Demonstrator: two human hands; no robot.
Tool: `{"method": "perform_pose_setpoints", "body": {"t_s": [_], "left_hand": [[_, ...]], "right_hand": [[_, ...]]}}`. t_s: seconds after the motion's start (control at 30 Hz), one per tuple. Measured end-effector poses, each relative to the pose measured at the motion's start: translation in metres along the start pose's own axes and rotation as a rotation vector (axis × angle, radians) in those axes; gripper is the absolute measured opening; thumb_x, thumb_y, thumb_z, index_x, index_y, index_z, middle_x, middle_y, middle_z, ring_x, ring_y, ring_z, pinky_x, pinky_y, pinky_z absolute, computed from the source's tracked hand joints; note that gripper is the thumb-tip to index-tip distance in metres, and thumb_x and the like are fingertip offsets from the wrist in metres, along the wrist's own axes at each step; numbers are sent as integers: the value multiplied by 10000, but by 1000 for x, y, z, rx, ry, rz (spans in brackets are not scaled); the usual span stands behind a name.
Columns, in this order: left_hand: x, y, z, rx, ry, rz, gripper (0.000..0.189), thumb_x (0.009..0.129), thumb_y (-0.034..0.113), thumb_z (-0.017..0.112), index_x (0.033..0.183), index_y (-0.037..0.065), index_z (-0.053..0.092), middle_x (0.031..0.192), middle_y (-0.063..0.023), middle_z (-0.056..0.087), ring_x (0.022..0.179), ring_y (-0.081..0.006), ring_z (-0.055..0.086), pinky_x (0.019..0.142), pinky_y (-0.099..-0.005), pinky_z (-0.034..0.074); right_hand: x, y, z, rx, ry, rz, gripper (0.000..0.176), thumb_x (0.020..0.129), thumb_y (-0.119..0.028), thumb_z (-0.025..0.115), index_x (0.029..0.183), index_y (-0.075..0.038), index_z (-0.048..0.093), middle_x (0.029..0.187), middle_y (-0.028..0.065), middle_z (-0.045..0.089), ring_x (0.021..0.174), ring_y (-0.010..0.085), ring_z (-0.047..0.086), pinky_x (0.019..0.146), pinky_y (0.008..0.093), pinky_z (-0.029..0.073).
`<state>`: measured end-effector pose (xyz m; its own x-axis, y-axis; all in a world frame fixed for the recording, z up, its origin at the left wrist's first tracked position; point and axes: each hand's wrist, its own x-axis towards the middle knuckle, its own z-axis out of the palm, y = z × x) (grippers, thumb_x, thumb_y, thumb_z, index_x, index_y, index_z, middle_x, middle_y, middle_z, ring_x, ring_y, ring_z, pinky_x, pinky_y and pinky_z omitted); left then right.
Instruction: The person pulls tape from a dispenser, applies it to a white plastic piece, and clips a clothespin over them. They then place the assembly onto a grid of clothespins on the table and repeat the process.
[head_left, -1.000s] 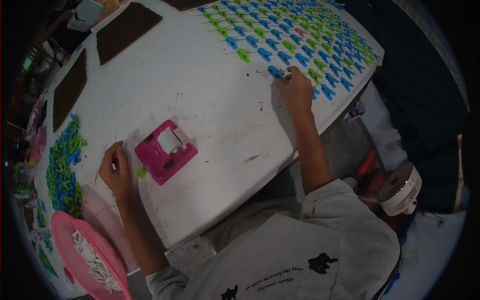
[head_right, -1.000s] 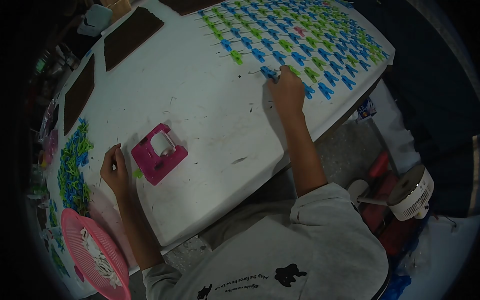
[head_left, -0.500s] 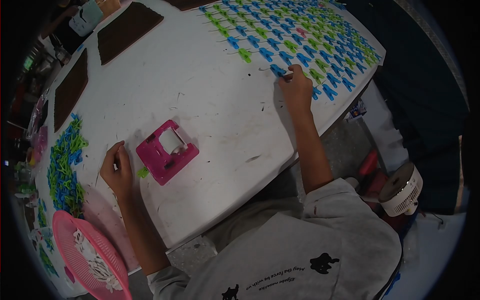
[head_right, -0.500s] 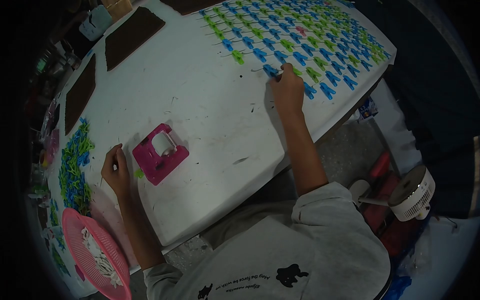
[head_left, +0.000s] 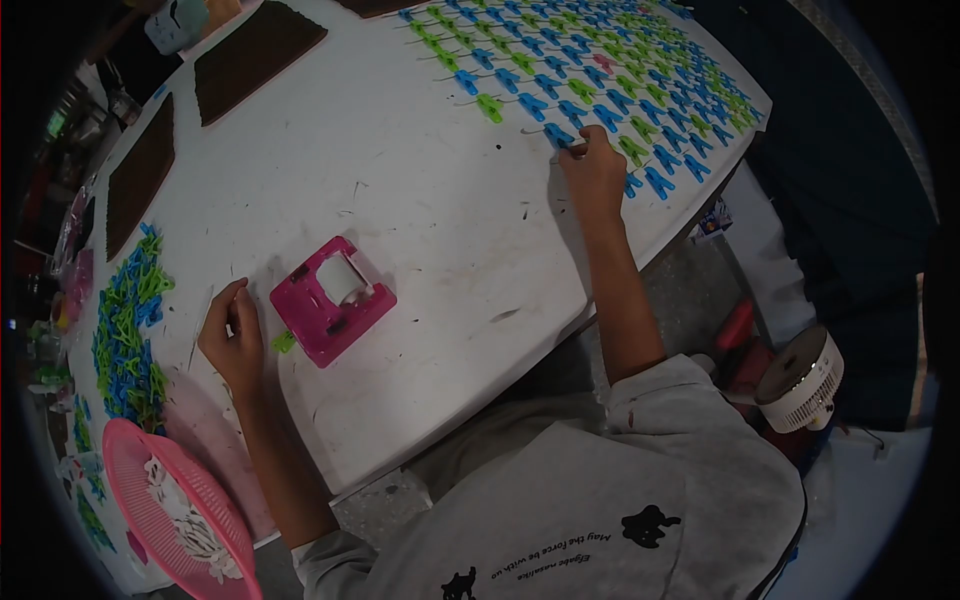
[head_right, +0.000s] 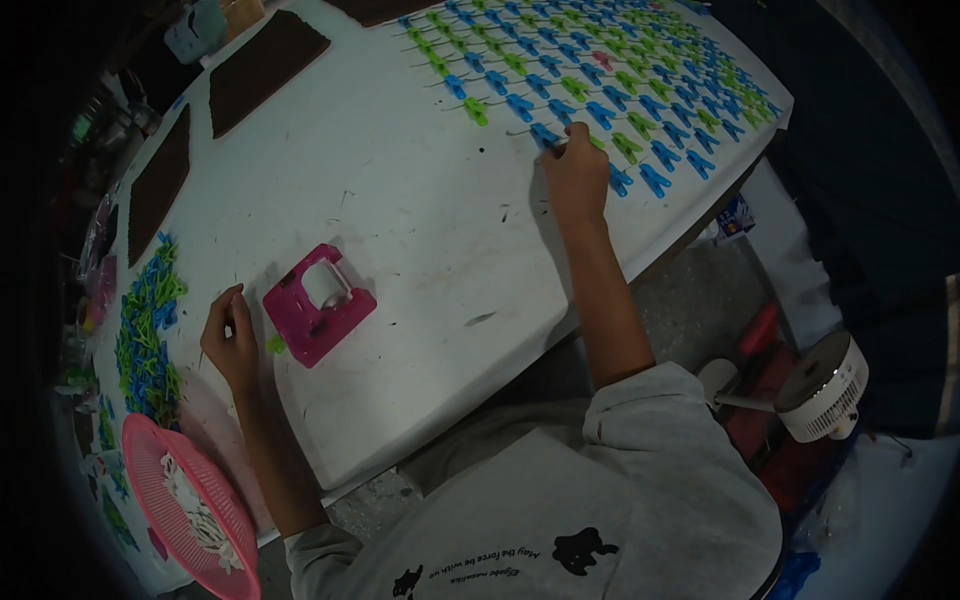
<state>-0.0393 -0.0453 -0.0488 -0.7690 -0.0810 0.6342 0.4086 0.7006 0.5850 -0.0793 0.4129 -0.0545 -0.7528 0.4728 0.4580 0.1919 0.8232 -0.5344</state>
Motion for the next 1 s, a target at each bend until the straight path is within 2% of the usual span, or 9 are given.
{"method": "perform_pose_setpoints", "body": {"t_s": [0.2, 0.27, 1.0], "left_hand": [[0, 0, 0, 1, -1, -1, 132, 894, 72, 638, 967, -8, 714, 647, 8, 565, 575, -43, 464, 522, -192, 369], [0, 1, 1, -3, 1, 3, 133, 895, 74, 637, 967, -8, 714, 647, 6, 565, 575, -44, 464, 522, -193, 370], [1, 2, -1, 4, -6, 16, 130, 898, 72, 635, 968, -7, 711, 628, 14, 548, 554, -41, 438, 504, -196, 349]], "right_hand": [[0, 0, 0, 10, 18, -10, 360, 733, -50, 774, 1053, 16, 625, 828, 156, 724, 758, 253, 725, 676, 332, 576], [0, -3, -3, 39, -7, -5, 337, 756, -17, 745, 1056, 54, 607, 840, 194, 710, 768, 306, 712, 694, 363, 564], [0, -2, -2, 32, 13, -15, 339, 747, -16, 750, 1047, 48, 605, 820, 188, 707, 744, 300, 708, 669, 365, 562]]}}
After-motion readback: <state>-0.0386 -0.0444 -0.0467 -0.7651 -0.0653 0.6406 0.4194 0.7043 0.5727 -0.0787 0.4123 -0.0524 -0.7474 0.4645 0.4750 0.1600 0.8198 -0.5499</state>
